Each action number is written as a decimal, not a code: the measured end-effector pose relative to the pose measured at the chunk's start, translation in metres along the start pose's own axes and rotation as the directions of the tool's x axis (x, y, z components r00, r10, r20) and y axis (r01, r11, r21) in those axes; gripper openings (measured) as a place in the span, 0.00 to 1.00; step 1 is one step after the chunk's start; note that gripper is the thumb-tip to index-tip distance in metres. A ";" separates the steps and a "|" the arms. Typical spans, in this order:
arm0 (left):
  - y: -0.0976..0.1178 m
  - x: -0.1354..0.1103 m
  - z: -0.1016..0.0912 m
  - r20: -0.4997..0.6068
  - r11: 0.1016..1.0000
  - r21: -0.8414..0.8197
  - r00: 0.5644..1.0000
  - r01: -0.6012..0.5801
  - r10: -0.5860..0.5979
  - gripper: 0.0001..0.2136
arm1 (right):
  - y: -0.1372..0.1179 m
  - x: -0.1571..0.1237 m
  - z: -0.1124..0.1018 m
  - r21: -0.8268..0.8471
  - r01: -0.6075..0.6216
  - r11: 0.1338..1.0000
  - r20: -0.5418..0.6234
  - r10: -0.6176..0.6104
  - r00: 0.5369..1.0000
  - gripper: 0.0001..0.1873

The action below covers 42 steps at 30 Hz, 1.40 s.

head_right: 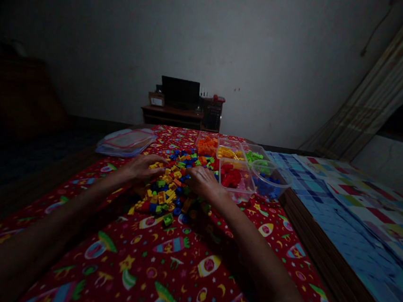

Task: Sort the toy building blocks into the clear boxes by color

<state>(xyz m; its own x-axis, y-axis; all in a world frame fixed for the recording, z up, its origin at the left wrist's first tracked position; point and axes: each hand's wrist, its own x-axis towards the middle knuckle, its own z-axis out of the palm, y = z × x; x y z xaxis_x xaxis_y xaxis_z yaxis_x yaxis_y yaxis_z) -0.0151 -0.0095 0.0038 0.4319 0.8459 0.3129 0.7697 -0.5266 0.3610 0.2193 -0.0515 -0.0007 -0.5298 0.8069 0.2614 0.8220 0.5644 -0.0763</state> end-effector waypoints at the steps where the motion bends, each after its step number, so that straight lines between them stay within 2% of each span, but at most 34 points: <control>1: 0.000 -0.001 -0.003 0.039 1.000 0.011 0.999 0.017 -0.017 0.15 | -0.001 0.001 0.006 0.004 0.008 1.000 -0.022 -0.008 1.000 0.17; 3: 0.000 -0.001 -0.008 0.104 0.999 0.028 0.994 0.030 -0.032 0.16 | -0.002 0.003 0.018 0.007 0.046 0.999 -0.064 -0.045 0.997 0.21; 5: 0.001 -0.002 -0.008 0.152 0.999 0.032 0.988 0.011 -0.016 0.16 | -0.004 0.008 0.028 0.001 0.140 0.990 -0.082 -0.139 0.987 0.24; 7: 0.003 -0.002 -0.004 0.189 0.999 0.033 0.982 -0.028 0.021 0.17 | -0.006 0.013 0.035 -0.006 0.252 0.968 -0.075 -0.252 0.965 0.28; 9: 0.007 -0.001 0.004 0.211 0.997 0.039 0.976 -0.069 0.060 0.16 | -0.008 0.016 0.038 -0.007 0.290 0.957 -0.068 -0.290 0.955 0.29; 13: 0.013 0.001 0.019 0.195 0.992 0.077 0.977 -0.104 0.087 0.13 | -0.008 0.014 0.033 -0.003 0.167 0.986 -0.103 -0.166 0.981 0.18; 15: 0.015 0.001 0.020 0.177 0.989 0.088 0.979 -0.123 0.106 0.11 | -0.006 0.010 0.029 0.009 0.120 0.993 -0.129 -0.118 0.985 0.14; 18: 0.016 0.000 0.011 0.108 0.987 0.105 0.988 -0.121 0.109 0.12 | -0.001 0.006 0.023 0.065 0.108 0.992 -0.217 -0.092 0.972 0.12; 21: 0.013 0.000 -0.007 0.028 0.988 0.118 0.995 -0.096 0.093 0.13 | 0.000 0.007 0.017 0.176 0.148 0.973 -0.323 -0.085 0.943 0.10; 23: 0.008 0.000 -0.019 0.013 0.991 0.097 0.996 -0.088 0.087 0.13 | -0.006 0.008 0.014 0.242 0.171 0.955 -0.347 -0.079 0.935 0.08; 25: 0.000 -0.002 -0.029 0.044 0.996 0.072 0.998 -0.058 0.055 0.13 | -0.018 0.007 0.011 0.271 0.219 0.937 -0.321 -0.126 0.939 0.06; 27: -0.010 -0.005 -0.035 0.131 0.998 0.061 0.991 -0.007 -0.001 0.15 | -0.033 0.000 0.010 0.269 0.297 0.916 -0.269 -0.225 0.936 0.06; 31: -0.027 -0.017 -0.041 0.310 0.996 0.047 0.947 0.078 -0.089 0.18 | -0.057 -0.021 0.019 0.228 0.368 0.901 -0.169 -0.336 0.927 0.13; 34: -0.032 -0.024 -0.041 0.346 0.993 0.051 0.931 0.105 -0.116 0.20 | -0.061 -0.025 0.033 0.168 0.339 0.926 -0.087 -0.328 0.941 0.15; 37: -0.033 -0.026 -0.036 0.381 0.994 0.047 0.918 0.102 -0.112 0.20 | -0.059 -0.016 0.042 0.130 0.328 0.936 -0.019 -0.329 0.944 0.13; 40: -0.034 -0.024 -0.030 0.388 0.996 0.056 0.918 0.063 -0.080 0.17 | -0.056 -0.004 0.038 0.149 0.288 0.946 -0.018 -0.288 0.957 0.11; 42: -0.032 -0.024 -0.030 0.352 0.995 0.093 0.934 0.022 -0.053 0.16 | -0.052 0.001 0.031 0.193 0.229 0.954 -0.062 -0.221 0.973 0.12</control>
<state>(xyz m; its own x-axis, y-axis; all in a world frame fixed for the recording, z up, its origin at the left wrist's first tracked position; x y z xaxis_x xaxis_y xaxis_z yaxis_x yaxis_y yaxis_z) -0.0640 -0.0158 0.0108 0.5282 0.8484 -0.0365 0.8192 -0.4977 0.2850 0.1698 -0.0742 -0.0265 -0.6843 0.6496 0.3312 0.6224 0.7570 -0.1989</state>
